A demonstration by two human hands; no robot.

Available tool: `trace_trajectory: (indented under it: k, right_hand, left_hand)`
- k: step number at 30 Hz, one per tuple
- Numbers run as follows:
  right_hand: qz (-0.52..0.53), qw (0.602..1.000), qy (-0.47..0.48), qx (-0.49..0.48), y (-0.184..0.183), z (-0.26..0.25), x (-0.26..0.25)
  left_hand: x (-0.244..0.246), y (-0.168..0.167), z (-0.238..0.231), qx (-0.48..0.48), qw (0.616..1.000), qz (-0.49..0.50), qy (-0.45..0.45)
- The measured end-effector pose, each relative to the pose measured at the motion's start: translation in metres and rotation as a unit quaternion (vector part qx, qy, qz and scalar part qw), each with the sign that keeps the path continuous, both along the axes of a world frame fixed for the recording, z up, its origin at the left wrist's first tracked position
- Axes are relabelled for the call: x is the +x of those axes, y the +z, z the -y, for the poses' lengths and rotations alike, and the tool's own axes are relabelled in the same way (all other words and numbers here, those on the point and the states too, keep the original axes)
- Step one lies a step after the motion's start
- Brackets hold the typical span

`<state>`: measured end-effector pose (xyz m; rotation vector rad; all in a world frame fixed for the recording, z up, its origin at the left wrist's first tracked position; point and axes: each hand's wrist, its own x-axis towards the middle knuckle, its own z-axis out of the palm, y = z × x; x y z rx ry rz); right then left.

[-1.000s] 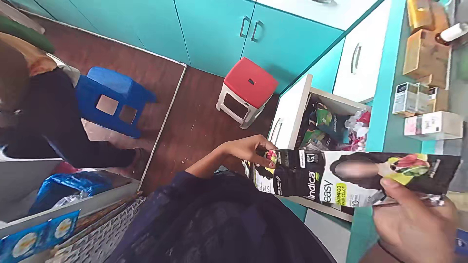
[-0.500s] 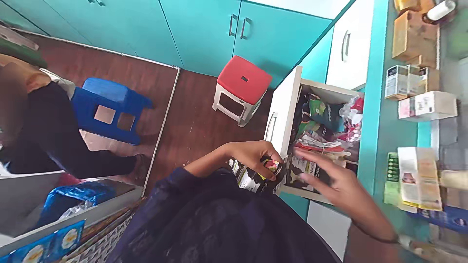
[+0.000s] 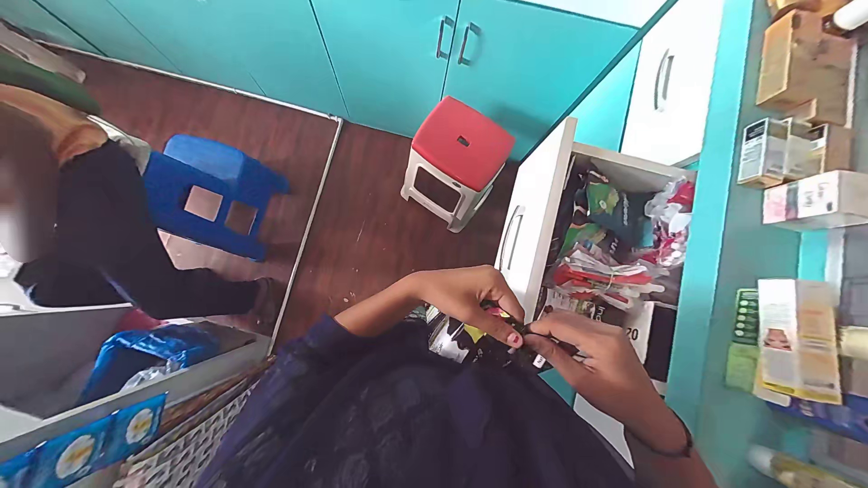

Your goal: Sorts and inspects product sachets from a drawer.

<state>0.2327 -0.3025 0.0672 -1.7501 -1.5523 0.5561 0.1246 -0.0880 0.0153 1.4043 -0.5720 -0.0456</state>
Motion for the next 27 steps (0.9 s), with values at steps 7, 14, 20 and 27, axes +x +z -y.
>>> trace_trajectory:
  k: [7, 14, 20, 27]
  right_hand:
    - [-0.069, 0.994, -0.069, 0.057, 0.011, 0.022, 0.02]
    - [0.22, 0.944, -0.214, 0.124, 0.007, 0.022, 0.015]
    - [0.354, 0.868, -0.333, 0.099, 0.022, 0.055, 0.035]
    - [0.186, 0.881, -0.426, 0.093, 0.036, 0.113, 0.082]
  left_hand:
    - [-0.006, 0.009, -0.02, -0.077, 0.994, -0.005, 0.083]
    - [-0.001, 0.02, -0.016, 0.103, 0.951, -0.046, 0.287]
    - [-0.005, 0.017, -0.017, 0.216, 0.899, -0.014, 0.38]
    - [-0.027, 0.021, -0.045, 0.185, 0.883, -0.039, 0.43]
